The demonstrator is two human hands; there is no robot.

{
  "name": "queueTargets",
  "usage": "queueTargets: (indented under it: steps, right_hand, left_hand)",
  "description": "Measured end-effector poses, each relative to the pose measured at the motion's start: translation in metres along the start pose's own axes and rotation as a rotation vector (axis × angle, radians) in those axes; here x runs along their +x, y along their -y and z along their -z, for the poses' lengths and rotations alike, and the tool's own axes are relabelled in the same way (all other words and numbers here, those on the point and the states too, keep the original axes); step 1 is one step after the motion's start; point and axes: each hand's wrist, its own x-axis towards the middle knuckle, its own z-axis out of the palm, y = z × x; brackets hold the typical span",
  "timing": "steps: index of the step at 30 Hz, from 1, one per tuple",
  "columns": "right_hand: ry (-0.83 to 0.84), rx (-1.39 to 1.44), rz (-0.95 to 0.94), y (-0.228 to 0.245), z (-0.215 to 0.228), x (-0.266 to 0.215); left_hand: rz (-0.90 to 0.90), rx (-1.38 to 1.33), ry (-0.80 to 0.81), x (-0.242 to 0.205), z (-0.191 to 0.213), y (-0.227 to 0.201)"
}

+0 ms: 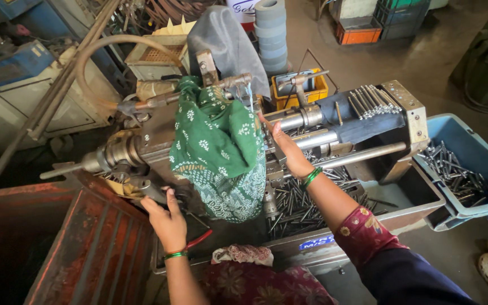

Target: The person repeatedly picks small metal rods from a bin, inserts them into a metal forming machine, and operates a lever to process each piece. The processed rods are collected in a tray below the machine.

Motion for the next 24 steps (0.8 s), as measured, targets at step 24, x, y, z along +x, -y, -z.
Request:
queueTargets:
  steps: [24]
  right_hand:
    - [0.009,0.179,-0.042,-0.005,0.001,-0.003]
  left_hand:
    - [0.002,-0.058,0.003,-0.001,0.003,-0.018]
